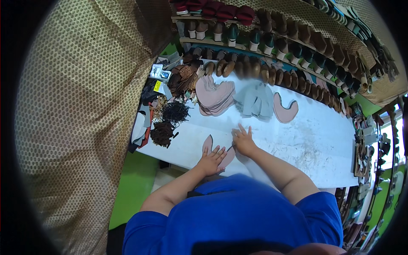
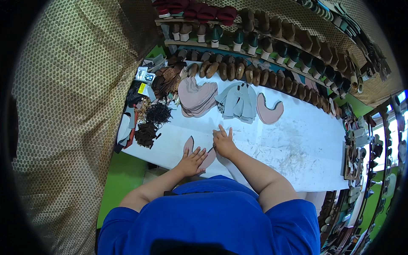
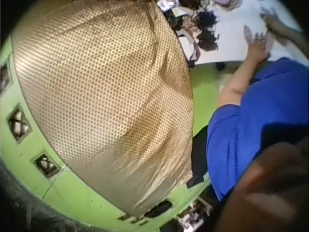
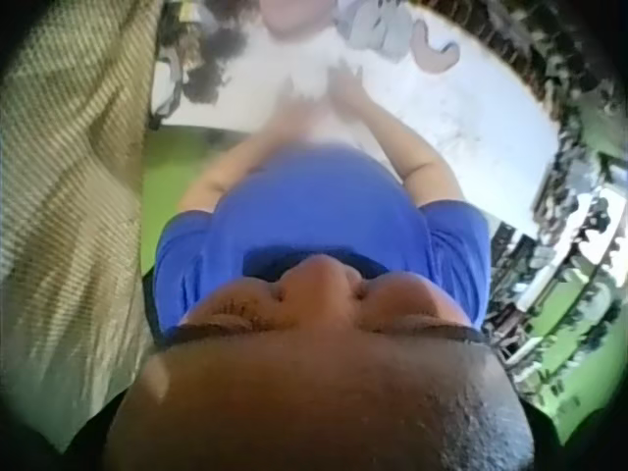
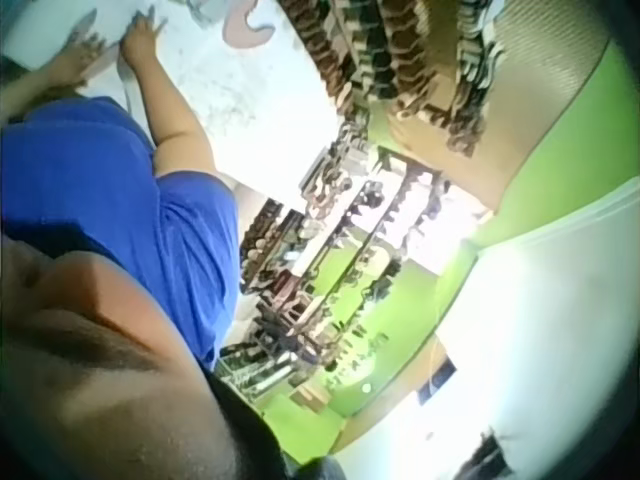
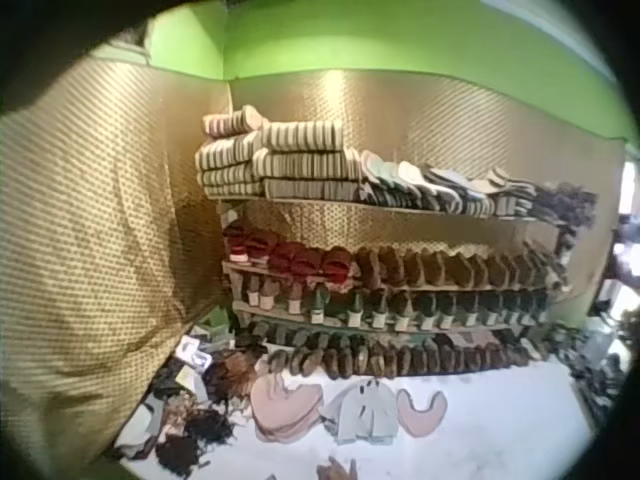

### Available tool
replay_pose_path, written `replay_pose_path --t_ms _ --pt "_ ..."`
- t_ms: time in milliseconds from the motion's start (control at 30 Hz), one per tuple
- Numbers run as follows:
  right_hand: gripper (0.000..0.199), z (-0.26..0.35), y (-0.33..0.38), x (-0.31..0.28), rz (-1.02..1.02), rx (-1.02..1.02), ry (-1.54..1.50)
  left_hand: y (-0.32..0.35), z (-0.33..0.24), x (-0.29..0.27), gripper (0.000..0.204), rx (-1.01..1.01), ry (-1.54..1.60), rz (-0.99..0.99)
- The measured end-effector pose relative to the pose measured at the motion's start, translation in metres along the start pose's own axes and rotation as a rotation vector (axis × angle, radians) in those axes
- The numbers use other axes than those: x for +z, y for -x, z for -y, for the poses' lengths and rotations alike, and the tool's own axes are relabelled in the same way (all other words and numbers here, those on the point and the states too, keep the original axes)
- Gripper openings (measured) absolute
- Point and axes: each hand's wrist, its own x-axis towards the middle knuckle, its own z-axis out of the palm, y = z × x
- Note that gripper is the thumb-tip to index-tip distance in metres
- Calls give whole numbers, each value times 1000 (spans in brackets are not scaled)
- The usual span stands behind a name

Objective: The person measures along the curved edges of shoe upper pieces using a flexible chain, smooths them down by hand, and arranges them on the work surface.

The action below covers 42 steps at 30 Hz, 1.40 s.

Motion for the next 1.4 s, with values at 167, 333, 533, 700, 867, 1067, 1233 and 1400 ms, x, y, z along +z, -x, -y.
replay_pose_path --t_ms 167,333,533,700,867,1067,1233,1400 --pt "33 3 -8 1 47 10 15 -1 0 -1 80 -10 3 -9" --pt "33 2 -9 4 36 20 7 -13 -2 -26 69 -35 -41 -14" --pt "30 1 -2 4 32 50 -29 -34 2 -35 64 -51 34 -71" --pt "26 2 0 1 48 90 -38 -37 0 -26 66 -40 49 -40" --pt "22 7 -2 -5 134 179 -44 -37 1 -28 69 -52 69 0" --pt "25 13 -5 -14 245 326 -75 -39 -2 -34 67 -59 43 40" --pt "27 17 -6 -15 228 357 -86 -40 0 -34 65 -66 40 24" --pt "28 15 -5 -6 228 366 -76 -44 2 -33 61 -41 -12 -72"
